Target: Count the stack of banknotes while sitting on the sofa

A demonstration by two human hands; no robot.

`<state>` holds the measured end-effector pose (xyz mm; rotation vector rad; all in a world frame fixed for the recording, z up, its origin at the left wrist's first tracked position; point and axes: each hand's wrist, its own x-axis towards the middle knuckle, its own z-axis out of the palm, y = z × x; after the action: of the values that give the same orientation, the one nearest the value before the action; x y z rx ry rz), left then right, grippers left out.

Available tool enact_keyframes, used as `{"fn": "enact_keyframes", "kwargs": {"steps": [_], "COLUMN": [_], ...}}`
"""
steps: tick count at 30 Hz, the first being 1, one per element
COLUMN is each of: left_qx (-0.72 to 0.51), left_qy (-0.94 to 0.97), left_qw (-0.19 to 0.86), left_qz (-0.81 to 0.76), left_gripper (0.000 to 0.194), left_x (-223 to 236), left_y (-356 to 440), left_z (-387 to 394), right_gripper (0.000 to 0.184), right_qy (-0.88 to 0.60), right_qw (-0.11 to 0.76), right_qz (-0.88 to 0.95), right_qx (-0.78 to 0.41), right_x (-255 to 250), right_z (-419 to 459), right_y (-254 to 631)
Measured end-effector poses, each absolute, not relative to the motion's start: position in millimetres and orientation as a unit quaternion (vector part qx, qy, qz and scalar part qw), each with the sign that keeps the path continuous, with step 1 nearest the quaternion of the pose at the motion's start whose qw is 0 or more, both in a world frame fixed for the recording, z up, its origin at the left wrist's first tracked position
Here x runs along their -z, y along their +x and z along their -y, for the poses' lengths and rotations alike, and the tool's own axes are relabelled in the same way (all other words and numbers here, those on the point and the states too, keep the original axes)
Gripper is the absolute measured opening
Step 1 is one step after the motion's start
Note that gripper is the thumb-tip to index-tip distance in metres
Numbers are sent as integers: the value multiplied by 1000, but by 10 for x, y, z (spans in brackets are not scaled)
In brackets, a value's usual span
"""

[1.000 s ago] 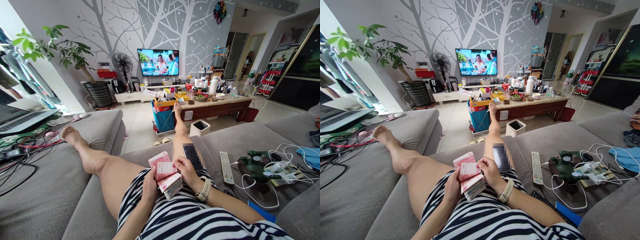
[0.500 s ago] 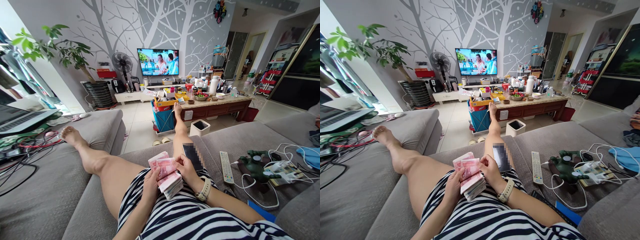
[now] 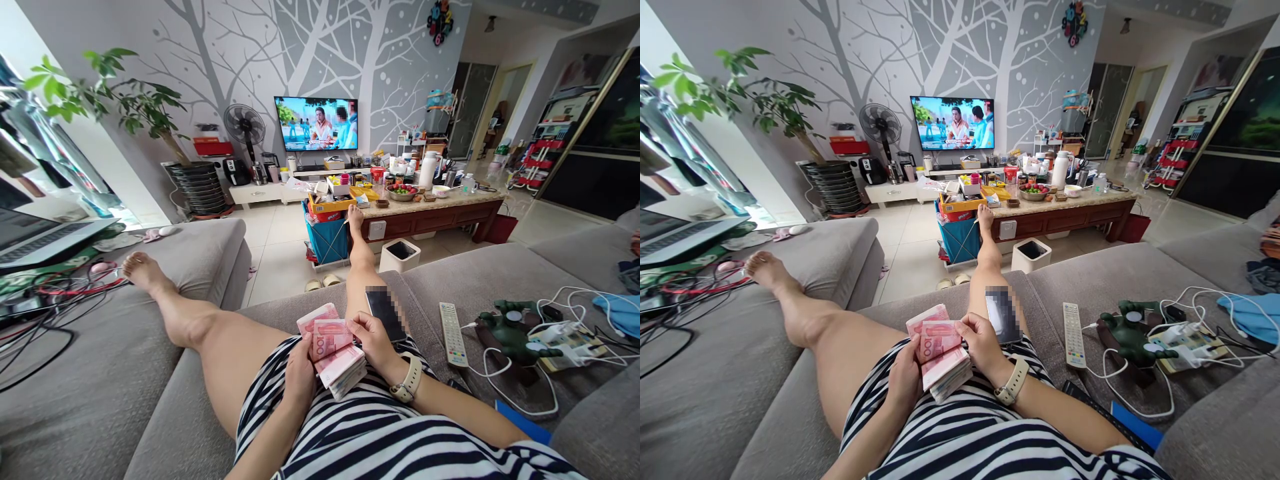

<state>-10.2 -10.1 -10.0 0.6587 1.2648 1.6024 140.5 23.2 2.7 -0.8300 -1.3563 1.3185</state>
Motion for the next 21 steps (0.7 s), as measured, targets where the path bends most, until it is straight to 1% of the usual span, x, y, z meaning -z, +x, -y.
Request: {"fn": "enact_keyframes", "kwargs": {"steps": [9, 13, 17, 21], "left_qx": [-644, -641, -637, -636], "left_qy": [272, 299, 309, 304], "left_qw": [470, 443, 439, 444], "left_qz": [-539, -551, -553, -553], "left_gripper": [22, 18, 16, 17], "left_x": [88, -37, -187, -201], "left_y": [-101, -79, -44, -33], "left_z": [109, 146, 190, 193], "right_gripper": [31, 31, 29, 27], "right_qy": [-346, -345, -343, -340], "right_qw": [511, 510, 508, 512], "right_qz": [562, 562, 563, 563], "right_qx": [-551, -552, -555, -553], "right_x": [-63, -62, -56, -61], "right_z": [-212, -208, -209, -204], "right_y": [1405, 1407, 1408, 1407]}}
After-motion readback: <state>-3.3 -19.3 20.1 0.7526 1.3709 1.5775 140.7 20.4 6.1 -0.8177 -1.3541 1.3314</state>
